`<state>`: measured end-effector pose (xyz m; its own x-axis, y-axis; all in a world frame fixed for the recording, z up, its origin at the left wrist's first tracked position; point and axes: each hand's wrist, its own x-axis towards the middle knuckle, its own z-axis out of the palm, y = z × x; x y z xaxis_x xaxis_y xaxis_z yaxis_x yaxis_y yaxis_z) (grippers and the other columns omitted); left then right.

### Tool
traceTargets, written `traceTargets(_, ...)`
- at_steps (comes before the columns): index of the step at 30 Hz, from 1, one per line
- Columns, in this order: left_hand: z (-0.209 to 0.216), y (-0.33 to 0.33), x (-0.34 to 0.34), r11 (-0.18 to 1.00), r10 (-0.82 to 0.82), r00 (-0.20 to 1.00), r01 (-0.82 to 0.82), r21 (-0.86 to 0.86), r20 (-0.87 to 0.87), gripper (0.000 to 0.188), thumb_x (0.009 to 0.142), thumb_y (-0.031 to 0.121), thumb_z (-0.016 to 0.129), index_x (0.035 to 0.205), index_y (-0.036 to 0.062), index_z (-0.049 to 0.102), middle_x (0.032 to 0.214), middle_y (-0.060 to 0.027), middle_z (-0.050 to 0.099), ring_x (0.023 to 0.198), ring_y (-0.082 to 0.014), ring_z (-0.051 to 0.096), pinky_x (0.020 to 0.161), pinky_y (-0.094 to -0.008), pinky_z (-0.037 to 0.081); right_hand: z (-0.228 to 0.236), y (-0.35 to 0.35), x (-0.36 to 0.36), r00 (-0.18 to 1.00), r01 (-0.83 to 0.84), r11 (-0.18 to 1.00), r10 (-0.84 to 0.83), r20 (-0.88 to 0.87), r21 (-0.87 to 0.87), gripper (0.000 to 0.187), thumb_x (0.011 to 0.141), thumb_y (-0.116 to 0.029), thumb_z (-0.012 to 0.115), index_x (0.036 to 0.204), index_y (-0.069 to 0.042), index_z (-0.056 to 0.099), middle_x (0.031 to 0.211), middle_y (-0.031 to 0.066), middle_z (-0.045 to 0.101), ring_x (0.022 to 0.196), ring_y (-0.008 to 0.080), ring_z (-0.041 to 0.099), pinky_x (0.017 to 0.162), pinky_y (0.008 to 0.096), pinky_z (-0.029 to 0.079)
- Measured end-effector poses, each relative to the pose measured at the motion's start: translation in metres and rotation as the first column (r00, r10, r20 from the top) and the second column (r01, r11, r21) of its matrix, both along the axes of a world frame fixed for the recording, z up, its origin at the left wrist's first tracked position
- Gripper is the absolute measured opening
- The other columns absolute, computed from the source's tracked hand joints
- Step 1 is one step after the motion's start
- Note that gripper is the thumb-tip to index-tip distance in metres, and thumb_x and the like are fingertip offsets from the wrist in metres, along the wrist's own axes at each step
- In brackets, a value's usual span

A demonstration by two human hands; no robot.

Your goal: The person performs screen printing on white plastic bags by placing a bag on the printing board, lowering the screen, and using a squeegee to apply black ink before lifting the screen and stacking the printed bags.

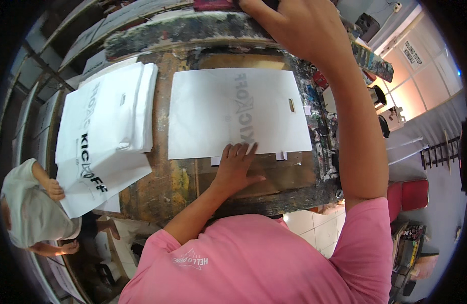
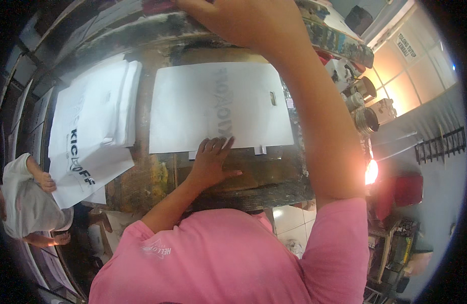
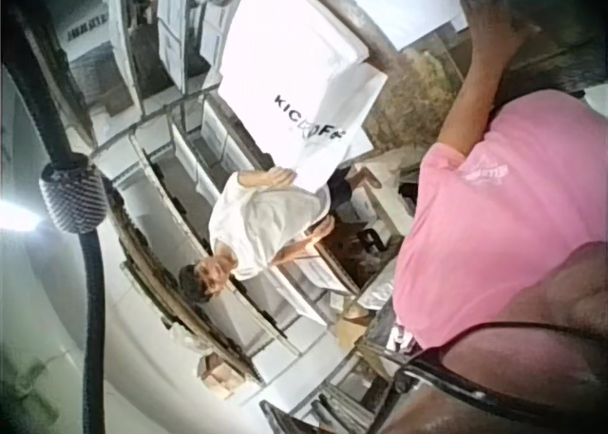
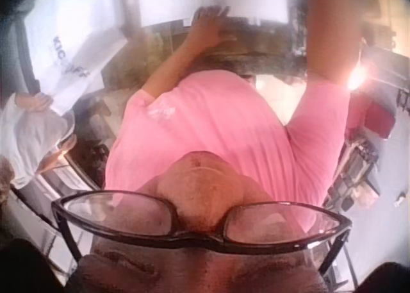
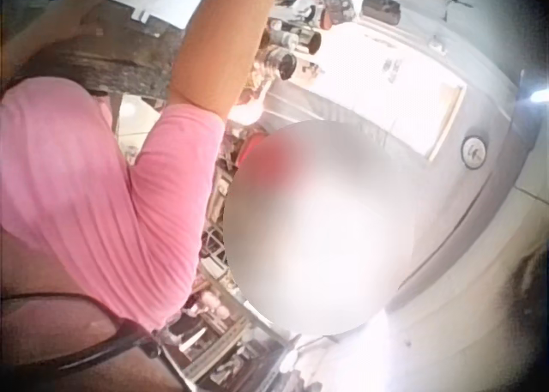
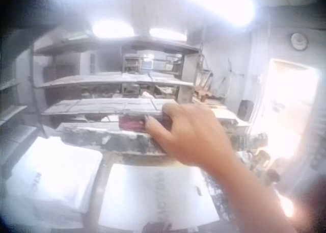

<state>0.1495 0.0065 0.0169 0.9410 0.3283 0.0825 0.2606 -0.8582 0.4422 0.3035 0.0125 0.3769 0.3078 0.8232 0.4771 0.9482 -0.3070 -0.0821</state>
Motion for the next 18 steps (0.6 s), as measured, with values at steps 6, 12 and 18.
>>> traceTargets(6,0.105,0.035,-0.058,0.846,0.350,0.768,-0.014,-0.533,0.536,0.112,0.083,0.079,0.059,0.156,-0.0017,0.031,0.151,-0.0266,0.046,0.143,-0.0401,0.042,0.122,-0.0523,0.028,-0.048,-0.009,0.011,0.992,-0.083,0.966,0.056,0.115,0.244,0.040,0.092,-0.042,0.055,0.084,-0.003,0.063,0.071,0.0134,0.064,0.070,0.0285,0.060,0.070,0.0431,0.049)
traceTargets(12,0.150,0.031,-0.120,0.053,0.673,0.553,0.626,-0.778,0.491,0.127,0.080,0.093,0.042,0.151,-0.0123,0.027,0.141,-0.0321,0.051,0.138,-0.0439,0.047,0.120,-0.0532,0.033,-0.140,-0.064,-0.024,0.956,-0.136,0.976,0.084,0.280,0.170,0.070,0.085,-0.047,0.068,0.134,0.002,0.056,0.091,0.0135,0.061,0.088,0.0312,0.057,0.086,0.0463,0.041)
traceTargets(18,0.069,0.004,-0.144,-0.267,0.763,0.646,0.311,-0.912,-0.003,0.124,0.084,0.093,0.033,0.145,-0.0153,0.030,0.133,-0.0330,0.055,0.131,-0.0429,0.054,0.113,-0.0504,0.044,-0.212,-0.102,-0.042,0.972,-0.231,0.916,0.203,-0.117,-0.327,0.041,0.086,-0.029,0.074,0.120,-0.007,0.068,0.101,0.0136,0.061,0.100,0.0327,0.058,0.090,0.0473,0.043)
